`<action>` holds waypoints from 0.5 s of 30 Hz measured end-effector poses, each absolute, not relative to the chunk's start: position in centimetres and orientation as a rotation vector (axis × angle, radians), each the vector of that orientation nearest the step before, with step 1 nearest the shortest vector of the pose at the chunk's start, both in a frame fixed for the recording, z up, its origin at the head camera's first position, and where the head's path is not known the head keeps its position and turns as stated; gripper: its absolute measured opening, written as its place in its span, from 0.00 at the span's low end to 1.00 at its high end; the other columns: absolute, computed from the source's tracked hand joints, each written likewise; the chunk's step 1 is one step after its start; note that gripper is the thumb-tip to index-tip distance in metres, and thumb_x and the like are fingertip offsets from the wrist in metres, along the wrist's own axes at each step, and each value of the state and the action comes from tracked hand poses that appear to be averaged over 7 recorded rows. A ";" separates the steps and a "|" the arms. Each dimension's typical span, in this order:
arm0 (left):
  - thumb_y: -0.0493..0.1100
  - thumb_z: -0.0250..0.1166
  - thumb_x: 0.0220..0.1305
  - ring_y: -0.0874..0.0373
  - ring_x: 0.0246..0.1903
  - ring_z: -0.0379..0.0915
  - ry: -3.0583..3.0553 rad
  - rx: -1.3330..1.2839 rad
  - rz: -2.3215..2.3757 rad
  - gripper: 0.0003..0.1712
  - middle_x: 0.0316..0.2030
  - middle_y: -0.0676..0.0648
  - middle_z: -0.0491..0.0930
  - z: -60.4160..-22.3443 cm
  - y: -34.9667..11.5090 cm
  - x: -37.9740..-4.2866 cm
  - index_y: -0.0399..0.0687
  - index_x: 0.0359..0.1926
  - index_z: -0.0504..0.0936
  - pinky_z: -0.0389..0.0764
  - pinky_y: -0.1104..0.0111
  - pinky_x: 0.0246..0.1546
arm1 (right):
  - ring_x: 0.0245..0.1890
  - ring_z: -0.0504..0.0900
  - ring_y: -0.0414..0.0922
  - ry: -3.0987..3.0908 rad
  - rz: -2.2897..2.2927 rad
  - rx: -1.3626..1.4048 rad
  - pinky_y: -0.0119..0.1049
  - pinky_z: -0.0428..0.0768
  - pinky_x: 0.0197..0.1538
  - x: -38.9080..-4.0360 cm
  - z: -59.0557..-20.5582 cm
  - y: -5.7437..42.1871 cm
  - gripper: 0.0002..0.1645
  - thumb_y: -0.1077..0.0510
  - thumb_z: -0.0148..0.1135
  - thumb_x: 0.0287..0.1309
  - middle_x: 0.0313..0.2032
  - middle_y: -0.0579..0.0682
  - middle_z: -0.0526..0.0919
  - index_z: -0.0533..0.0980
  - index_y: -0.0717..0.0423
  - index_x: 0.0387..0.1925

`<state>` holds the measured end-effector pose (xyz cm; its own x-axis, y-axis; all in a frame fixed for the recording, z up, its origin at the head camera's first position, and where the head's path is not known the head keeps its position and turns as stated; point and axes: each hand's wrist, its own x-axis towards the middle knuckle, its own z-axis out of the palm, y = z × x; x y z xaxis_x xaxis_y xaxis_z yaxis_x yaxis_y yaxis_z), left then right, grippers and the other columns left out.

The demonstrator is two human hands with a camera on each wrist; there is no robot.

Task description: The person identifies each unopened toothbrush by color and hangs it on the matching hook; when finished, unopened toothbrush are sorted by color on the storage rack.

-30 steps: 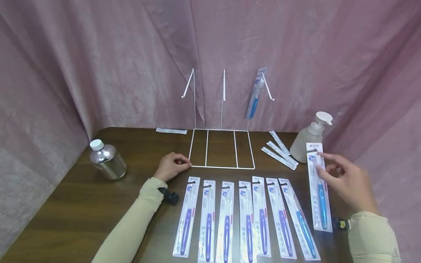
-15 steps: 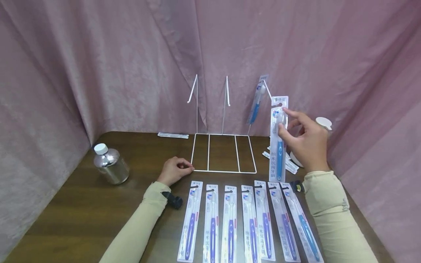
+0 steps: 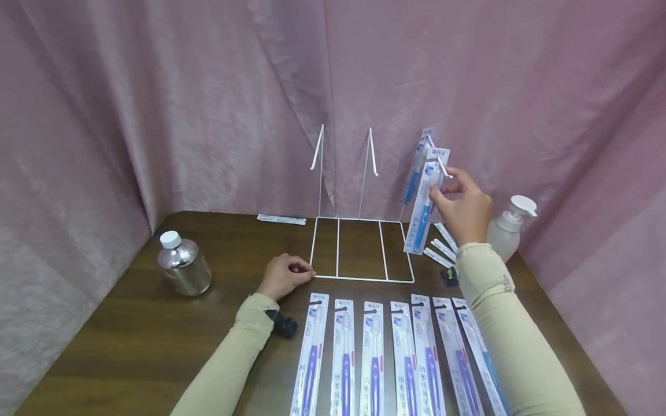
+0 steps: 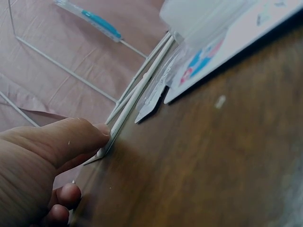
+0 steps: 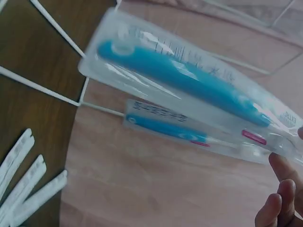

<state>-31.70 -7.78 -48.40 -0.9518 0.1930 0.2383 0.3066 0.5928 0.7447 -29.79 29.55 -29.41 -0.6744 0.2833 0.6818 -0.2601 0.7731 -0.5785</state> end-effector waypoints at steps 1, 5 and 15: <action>0.50 0.81 0.57 0.59 0.32 0.69 -2.684 -0.424 -1.290 0.05 0.28 0.56 0.76 -48.4 -7.5 -31.6 0.59 0.31 0.92 0.67 0.59 0.40 | 0.29 0.82 0.20 -2.154 0.848 -0.035 0.15 0.71 0.31 -30.5 -29.4 29.8 0.26 0.51 0.73 0.62 0.38 0.60 0.91 0.83 0.50 0.60; 0.51 0.81 0.55 0.60 0.31 0.68 -2.676 -0.427 -1.285 0.05 0.26 0.56 0.75 -48.5 -6.4 -31.3 0.60 0.30 0.92 0.67 0.61 0.38 | 0.30 0.81 0.22 -2.175 0.861 -0.104 0.17 0.71 0.31 -32.8 -29.2 30.8 0.26 0.51 0.72 0.62 0.41 0.59 0.91 0.81 0.45 0.62; 0.51 0.82 0.53 0.60 0.29 0.68 -2.637 -0.454 -1.296 0.06 0.25 0.56 0.73 -48.6 -4.2 -30.5 0.61 0.29 0.92 0.68 0.61 0.36 | 0.46 0.87 0.57 -2.279 0.873 -0.279 0.38 0.70 0.37 -35.0 -28.4 32.6 0.28 0.46 0.65 0.67 0.49 0.56 0.90 0.73 0.36 0.67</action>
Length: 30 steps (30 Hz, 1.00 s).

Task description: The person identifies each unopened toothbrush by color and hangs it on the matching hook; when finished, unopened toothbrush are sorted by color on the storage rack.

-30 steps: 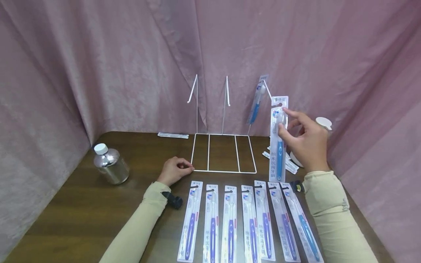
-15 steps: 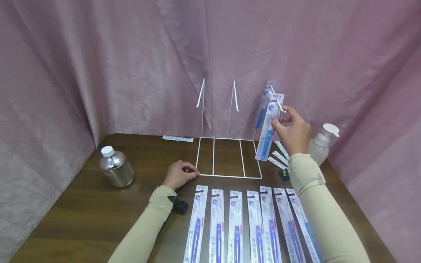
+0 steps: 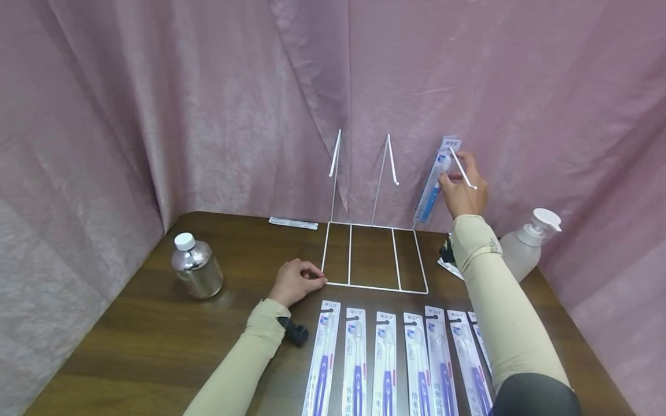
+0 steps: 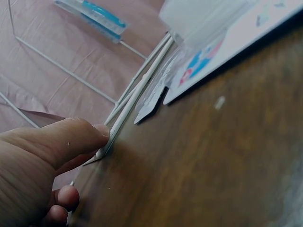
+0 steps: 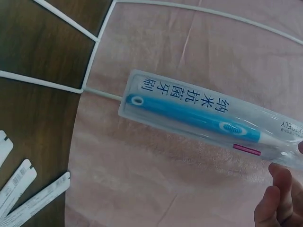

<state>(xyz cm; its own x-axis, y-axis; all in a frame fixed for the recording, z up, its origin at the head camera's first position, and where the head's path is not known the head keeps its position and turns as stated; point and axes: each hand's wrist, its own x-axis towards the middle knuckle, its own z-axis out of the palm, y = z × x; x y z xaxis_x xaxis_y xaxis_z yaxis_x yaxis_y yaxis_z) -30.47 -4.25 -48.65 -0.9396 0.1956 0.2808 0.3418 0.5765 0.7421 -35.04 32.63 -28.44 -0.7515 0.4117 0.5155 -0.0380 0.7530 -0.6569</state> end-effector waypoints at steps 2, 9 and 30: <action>0.51 0.82 0.53 0.60 0.29 0.68 -2.638 -0.464 -1.303 0.06 0.25 0.56 0.73 -48.6 -3.9 -30.5 0.61 0.29 0.92 0.68 0.60 0.36 | 0.47 0.87 0.59 -2.294 0.863 -0.287 0.39 0.70 0.37 -34.8 -28.4 33.1 0.29 0.44 0.64 0.67 0.50 0.56 0.89 0.72 0.36 0.68; 0.51 0.82 0.54 0.58 0.30 0.68 -2.654 -0.477 -1.342 0.06 0.27 0.54 0.73 -48.3 -3.8 -31.0 0.60 0.30 0.92 0.67 0.61 0.36 | 0.32 0.82 0.37 -2.293 0.910 -0.276 0.29 0.73 0.30 -32.4 -29.3 35.4 0.33 0.47 0.66 0.66 0.42 0.54 0.90 0.69 0.41 0.70; 0.51 0.81 0.57 0.54 0.34 0.70 -2.696 -0.429 -1.294 0.09 0.30 0.51 0.76 -47.1 -8.9 -33.7 0.55 0.36 0.94 0.67 0.60 0.38 | 0.23 0.80 0.42 -2.550 1.556 -0.145 0.36 0.82 0.29 -18.4 -41.5 43.2 0.10 0.49 0.56 0.80 0.36 0.35 0.88 0.74 0.31 0.56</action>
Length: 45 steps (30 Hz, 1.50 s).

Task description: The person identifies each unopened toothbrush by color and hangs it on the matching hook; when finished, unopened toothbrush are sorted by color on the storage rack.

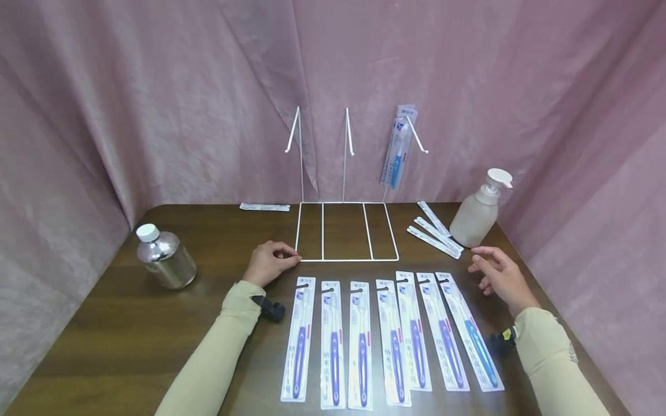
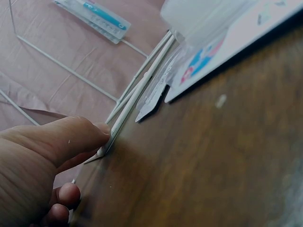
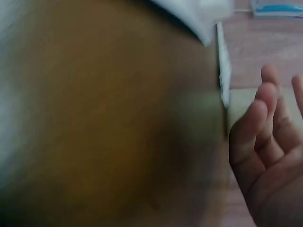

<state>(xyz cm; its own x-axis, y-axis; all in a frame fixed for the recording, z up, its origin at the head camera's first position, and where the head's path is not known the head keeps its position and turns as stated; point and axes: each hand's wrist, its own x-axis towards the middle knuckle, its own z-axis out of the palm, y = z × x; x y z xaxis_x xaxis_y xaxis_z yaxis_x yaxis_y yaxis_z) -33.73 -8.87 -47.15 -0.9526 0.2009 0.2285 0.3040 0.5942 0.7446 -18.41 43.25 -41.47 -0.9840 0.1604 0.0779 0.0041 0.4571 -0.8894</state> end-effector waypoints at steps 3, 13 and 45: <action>0.50 0.81 0.57 0.54 0.34 0.69 -2.690 -0.417 -1.310 0.09 0.30 0.50 0.75 -47.0 -9.0 -33.9 0.54 0.36 0.93 0.67 0.60 0.38 | 0.25 0.81 0.42 -2.577 1.561 -0.086 0.36 0.83 0.30 -17.9 -42.3 43.4 0.11 0.50 0.56 0.80 0.39 0.37 0.88 0.77 0.36 0.58; 0.49 0.80 0.58 0.53 0.34 0.69 -2.718 -0.422 -1.292 0.09 0.30 0.50 0.75 -46.8 -8.8 -33.6 0.53 0.37 0.93 0.67 0.59 0.39 | 0.35 0.81 0.44 -2.760 1.355 0.168 0.36 0.81 0.36 -16.1 -43.9 43.5 0.22 0.56 0.60 0.78 0.46 0.50 0.86 0.74 0.61 0.66; 0.51 0.79 0.57 0.56 0.34 0.69 -2.730 -0.414 -1.232 0.08 0.29 0.53 0.75 -46.7 -8.6 -33.4 0.56 0.36 0.93 0.66 0.58 0.43 | 0.31 0.74 0.42 -2.810 1.118 0.278 0.34 0.73 0.33 -15.4 -44.4 42.3 0.22 0.60 0.69 0.69 0.44 0.50 0.80 0.79 0.56 0.62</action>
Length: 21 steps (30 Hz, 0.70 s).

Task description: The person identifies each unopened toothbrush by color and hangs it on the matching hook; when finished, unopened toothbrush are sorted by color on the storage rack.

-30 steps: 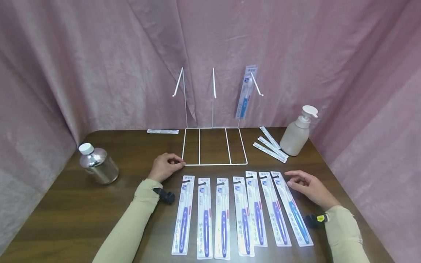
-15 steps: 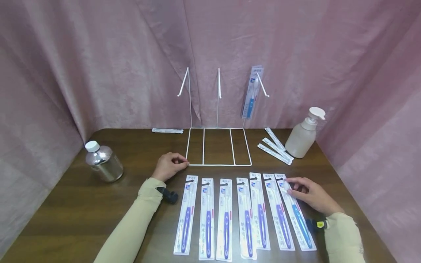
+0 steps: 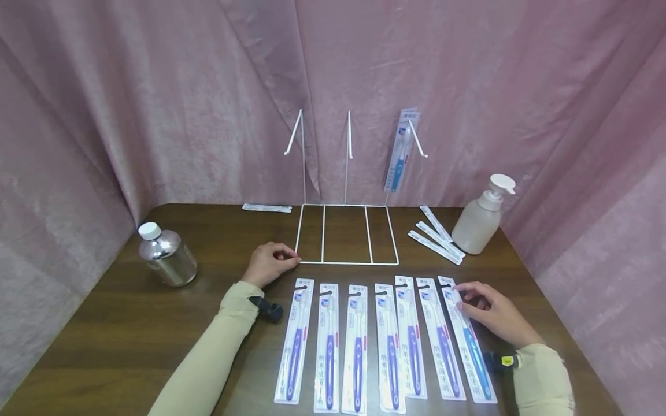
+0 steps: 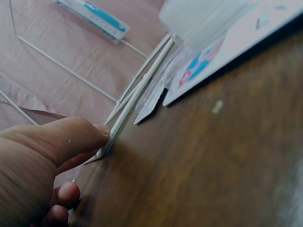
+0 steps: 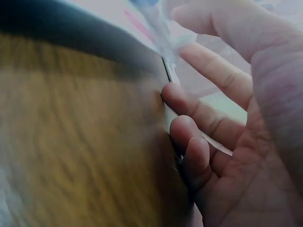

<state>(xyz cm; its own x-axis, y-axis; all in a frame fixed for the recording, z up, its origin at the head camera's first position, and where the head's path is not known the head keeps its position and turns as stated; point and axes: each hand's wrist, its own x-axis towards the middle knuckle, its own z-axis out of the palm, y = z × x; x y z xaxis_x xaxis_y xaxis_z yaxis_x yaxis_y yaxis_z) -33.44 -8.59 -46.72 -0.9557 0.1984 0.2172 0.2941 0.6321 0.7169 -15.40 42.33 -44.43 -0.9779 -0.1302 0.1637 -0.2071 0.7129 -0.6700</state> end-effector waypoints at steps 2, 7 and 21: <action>0.51 0.79 0.57 0.56 0.33 0.69 -2.729 -0.415 -1.233 0.08 0.29 0.53 0.75 -46.8 -8.6 -33.5 0.56 0.36 0.93 0.66 0.58 0.42 | 0.31 0.76 0.42 -2.798 1.151 0.272 0.34 0.74 0.33 -15.4 -44.3 42.2 0.22 0.61 0.69 0.69 0.41 0.50 0.82 0.77 0.57 0.62; 0.51 0.80 0.57 0.55 0.33 0.69 -2.724 -0.411 -1.235 0.08 0.28 0.53 0.75 -46.7 -8.6 -33.6 0.57 0.36 0.93 0.67 0.57 0.43 | 0.30 0.80 0.40 -2.798 1.089 0.234 0.33 0.76 0.35 -15.7 -42.5 41.2 0.23 0.60 0.70 0.69 0.34 0.48 0.85 0.76 0.58 0.62; 0.52 0.79 0.56 0.55 0.35 0.71 -2.713 -0.416 -1.263 0.06 0.25 0.55 0.76 -47.1 -8.6 -33.7 0.60 0.34 0.93 0.66 0.52 0.51 | 0.27 0.66 0.34 -2.284 0.474 0.268 0.27 0.63 0.33 -19.6 -28.9 33.8 0.30 0.62 0.77 0.57 0.35 0.54 0.88 0.82 0.49 0.63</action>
